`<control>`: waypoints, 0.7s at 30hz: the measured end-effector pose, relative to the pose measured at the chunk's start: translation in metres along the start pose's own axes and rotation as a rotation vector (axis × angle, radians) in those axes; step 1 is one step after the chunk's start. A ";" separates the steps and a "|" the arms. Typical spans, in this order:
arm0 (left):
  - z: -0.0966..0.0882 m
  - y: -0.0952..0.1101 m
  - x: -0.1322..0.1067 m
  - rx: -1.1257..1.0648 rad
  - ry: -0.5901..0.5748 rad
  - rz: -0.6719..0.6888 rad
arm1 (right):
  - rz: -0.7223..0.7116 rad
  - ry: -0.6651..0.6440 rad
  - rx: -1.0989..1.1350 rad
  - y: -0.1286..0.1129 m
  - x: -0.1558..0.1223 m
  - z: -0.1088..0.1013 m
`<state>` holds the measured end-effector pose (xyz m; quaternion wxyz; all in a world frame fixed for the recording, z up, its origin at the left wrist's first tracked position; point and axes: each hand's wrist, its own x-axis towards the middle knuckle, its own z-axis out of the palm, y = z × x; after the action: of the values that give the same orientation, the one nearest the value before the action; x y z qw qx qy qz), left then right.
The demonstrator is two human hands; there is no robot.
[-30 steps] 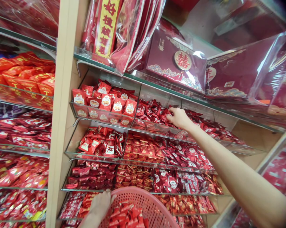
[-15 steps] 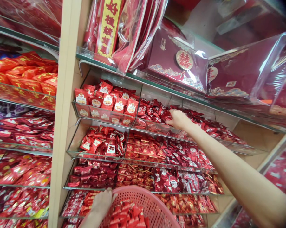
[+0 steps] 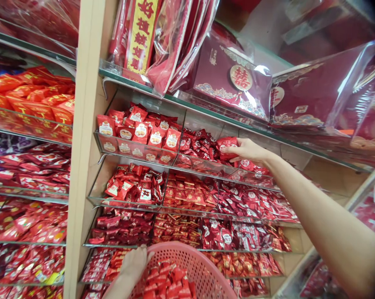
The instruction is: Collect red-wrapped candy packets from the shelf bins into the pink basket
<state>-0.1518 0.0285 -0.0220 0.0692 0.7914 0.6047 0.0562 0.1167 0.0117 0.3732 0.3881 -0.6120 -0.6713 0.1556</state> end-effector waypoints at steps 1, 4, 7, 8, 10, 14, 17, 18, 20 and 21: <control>0.001 0.000 0.000 -0.001 0.004 0.002 | 0.006 0.012 0.034 0.000 -0.001 0.000; 0.001 -0.001 0.001 -0.013 0.005 0.006 | -0.025 0.059 0.138 -0.002 -0.006 -0.002; 0.000 -0.001 0.000 -0.014 -0.002 0.006 | -0.078 0.107 0.196 -0.006 -0.017 0.000; 0.000 -0.001 0.000 -0.008 0.001 0.009 | -0.092 0.123 0.205 -0.007 -0.022 0.002; -0.002 -0.001 0.000 0.004 0.006 0.021 | -0.124 0.138 0.217 -0.007 -0.032 0.007; -0.005 0.001 -0.001 0.018 0.006 0.029 | -0.192 0.094 0.199 -0.002 -0.051 0.017; -0.008 0.001 -0.002 0.045 0.003 0.039 | -0.201 0.099 0.164 0.004 -0.066 0.023; -0.008 0.002 -0.002 0.053 -0.004 0.044 | -0.197 0.093 0.168 0.006 -0.072 0.026; -0.009 0.002 -0.003 0.060 -0.012 0.047 | -0.190 0.052 0.180 0.011 -0.088 0.035; -0.009 0.002 -0.003 0.059 -0.011 0.049 | -0.181 0.011 0.177 0.014 -0.098 0.043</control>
<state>-0.1518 0.0257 -0.0124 0.0479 0.8080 0.5862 0.0356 0.0913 -0.0661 0.3031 0.4566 -0.5133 -0.7052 0.1752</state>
